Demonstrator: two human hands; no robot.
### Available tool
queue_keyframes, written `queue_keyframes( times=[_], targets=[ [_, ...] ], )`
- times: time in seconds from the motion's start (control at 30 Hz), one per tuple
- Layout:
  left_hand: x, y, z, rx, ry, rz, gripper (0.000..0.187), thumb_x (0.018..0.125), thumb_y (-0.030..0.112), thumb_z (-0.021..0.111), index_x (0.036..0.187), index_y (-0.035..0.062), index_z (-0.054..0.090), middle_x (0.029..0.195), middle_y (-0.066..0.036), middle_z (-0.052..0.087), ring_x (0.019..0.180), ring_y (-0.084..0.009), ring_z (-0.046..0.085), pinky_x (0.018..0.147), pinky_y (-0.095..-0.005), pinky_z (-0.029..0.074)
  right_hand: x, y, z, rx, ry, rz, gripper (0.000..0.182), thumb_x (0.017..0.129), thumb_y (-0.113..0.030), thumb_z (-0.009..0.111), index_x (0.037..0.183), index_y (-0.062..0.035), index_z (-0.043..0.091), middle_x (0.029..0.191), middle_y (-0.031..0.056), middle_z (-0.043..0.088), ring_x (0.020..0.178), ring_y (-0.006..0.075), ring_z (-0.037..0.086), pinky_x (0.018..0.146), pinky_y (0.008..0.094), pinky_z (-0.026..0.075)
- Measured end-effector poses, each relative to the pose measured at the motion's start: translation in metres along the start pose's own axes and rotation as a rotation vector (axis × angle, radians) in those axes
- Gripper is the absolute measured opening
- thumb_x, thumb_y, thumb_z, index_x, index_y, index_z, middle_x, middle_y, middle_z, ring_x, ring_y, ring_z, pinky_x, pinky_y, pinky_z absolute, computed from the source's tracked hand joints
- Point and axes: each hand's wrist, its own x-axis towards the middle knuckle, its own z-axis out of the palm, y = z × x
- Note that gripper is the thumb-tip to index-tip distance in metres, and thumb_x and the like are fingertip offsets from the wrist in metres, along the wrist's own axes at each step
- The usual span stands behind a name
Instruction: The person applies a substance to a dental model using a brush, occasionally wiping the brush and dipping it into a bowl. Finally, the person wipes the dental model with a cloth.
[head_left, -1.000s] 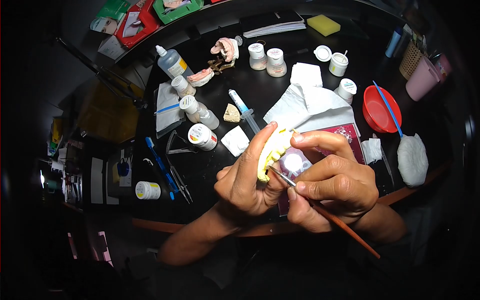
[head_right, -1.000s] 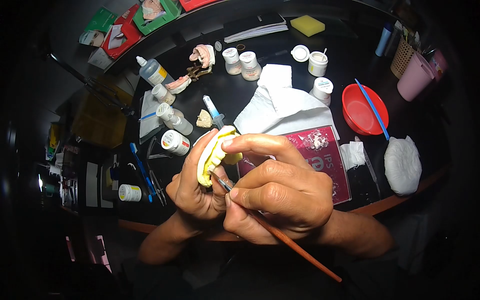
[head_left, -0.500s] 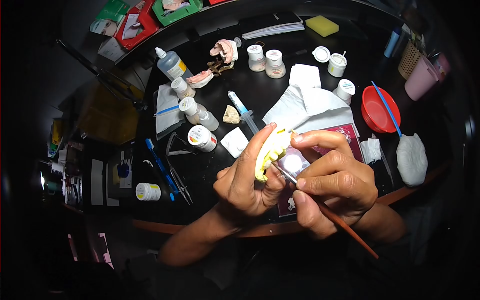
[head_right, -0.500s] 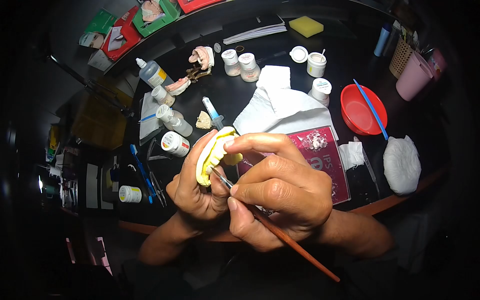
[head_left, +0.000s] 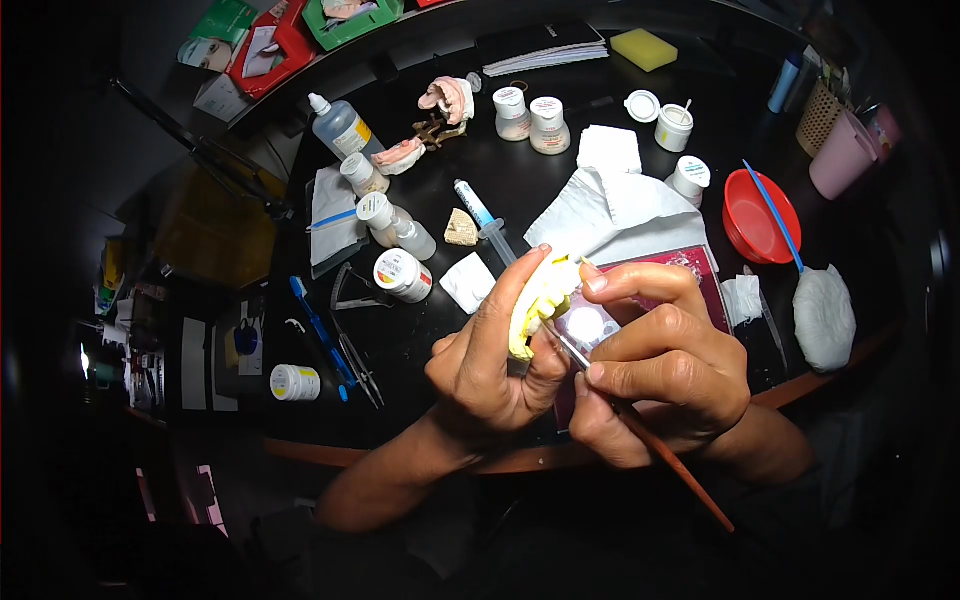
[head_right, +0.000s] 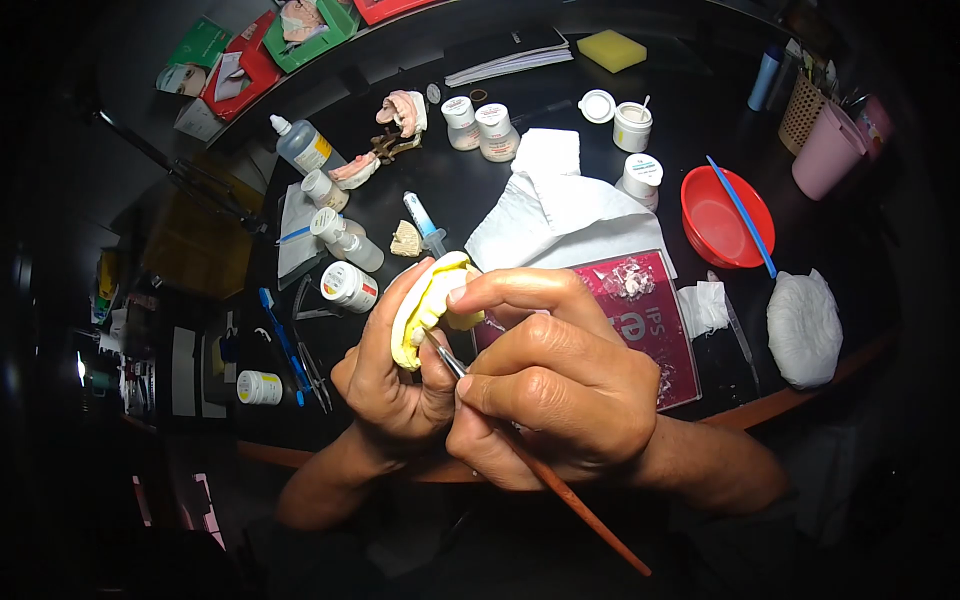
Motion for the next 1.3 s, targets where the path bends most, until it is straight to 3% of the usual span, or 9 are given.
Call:
queue_keyframes(
  times=[0.63, 0.93, 1.3],
  targets=[
    [0.0007, -0.0017, 0.0010, 0.010, 0.014, 0.024, 0.048, 0.106, 0.023, 0.062, 0.136, -0.0151, 0.057, 0.121, -0.027, 0.072, 0.100, -0.0311, 0.079, 0.081, -0.0349, 0.064, 0.0021, -0.0031, -0.0009, 0.002, -0.006, 0.007, 0.020, 0.070, 0.004, 0.083, 0.085, -0.0004, 0.071, 0.085, 0.0096, 0.069, 0.107, 0.0361, 0.071, 0.086, 0.0413, 0.061],
    [0.0010, 0.0005, -0.0009, -0.007, 0.005, -0.013, 0.052, 0.106, 0.027, 0.064, 0.137, -0.0131, 0.057, 0.110, -0.026, 0.075, 0.097, -0.0304, 0.079, 0.079, -0.0344, 0.064, -0.0001, -0.0012, 0.0001, 0.002, 0.001, -0.011, 0.020, 0.070, 0.005, 0.083, 0.086, -0.0001, 0.072, 0.085, 0.0102, 0.069, 0.107, 0.0363, 0.071, 0.086, 0.0424, 0.062],
    [-0.0020, -0.0030, -0.0016, -0.043, -0.007, -0.047, 0.047, 0.104, 0.021, 0.064, 0.138, -0.0108, 0.058, 0.103, -0.024, 0.076, 0.088, -0.0275, 0.080, 0.072, -0.0336, 0.063, 0.0007, -0.0022, -0.0014, -0.011, -0.031, -0.011, 0.019, 0.072, 0.006, 0.084, 0.088, 0.0015, 0.073, 0.086, 0.0116, 0.071, 0.108, 0.0364, 0.071, 0.090, 0.0438, 0.063]
  ],
)
